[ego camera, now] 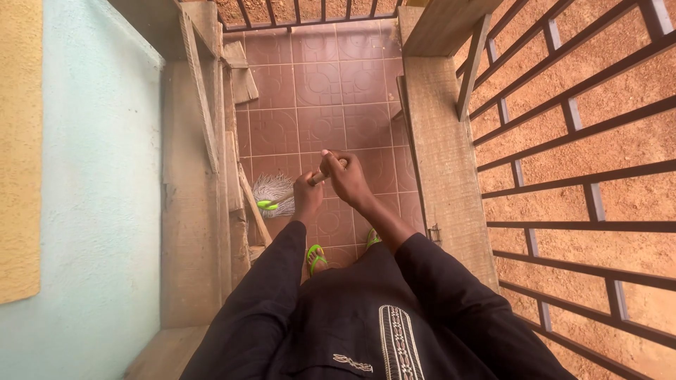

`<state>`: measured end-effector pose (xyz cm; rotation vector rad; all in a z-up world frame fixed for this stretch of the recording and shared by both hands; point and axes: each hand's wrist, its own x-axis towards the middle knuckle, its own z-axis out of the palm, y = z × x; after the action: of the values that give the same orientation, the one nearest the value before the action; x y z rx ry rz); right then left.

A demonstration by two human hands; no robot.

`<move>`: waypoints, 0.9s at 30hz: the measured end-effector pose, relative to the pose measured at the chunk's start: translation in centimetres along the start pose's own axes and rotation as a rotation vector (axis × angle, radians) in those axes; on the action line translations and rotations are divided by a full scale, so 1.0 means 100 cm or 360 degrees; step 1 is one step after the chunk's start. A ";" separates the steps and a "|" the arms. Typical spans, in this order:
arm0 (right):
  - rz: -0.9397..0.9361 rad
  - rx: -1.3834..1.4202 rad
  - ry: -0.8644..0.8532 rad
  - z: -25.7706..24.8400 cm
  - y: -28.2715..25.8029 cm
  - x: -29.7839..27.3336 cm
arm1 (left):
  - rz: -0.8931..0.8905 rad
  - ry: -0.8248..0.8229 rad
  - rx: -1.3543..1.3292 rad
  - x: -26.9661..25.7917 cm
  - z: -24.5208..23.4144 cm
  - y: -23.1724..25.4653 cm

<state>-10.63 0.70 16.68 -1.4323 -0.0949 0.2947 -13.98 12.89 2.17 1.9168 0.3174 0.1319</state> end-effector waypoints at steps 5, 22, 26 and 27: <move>0.0031 -0.0528 0.0148 0.018 -0.032 -0.021 | -0.0069 -0.0273 -0.0100 0.006 0.015 -0.014; -0.0177 -0.0503 0.0228 -0.002 -0.040 -0.022 | 0.0372 -0.0829 0.0469 0.054 0.045 0.031; -0.0092 -0.0033 0.0097 0.008 -0.032 -0.008 | 0.0094 -0.0859 0.0751 0.058 0.006 0.039; -0.0064 0.0084 0.0090 0.014 -0.028 -0.006 | -0.0001 -0.0893 0.0831 0.057 -0.004 0.038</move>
<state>-11.13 1.55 19.71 -1.3835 -0.0692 0.2219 -8.04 13.60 5.51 2.3651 -0.0372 -0.5316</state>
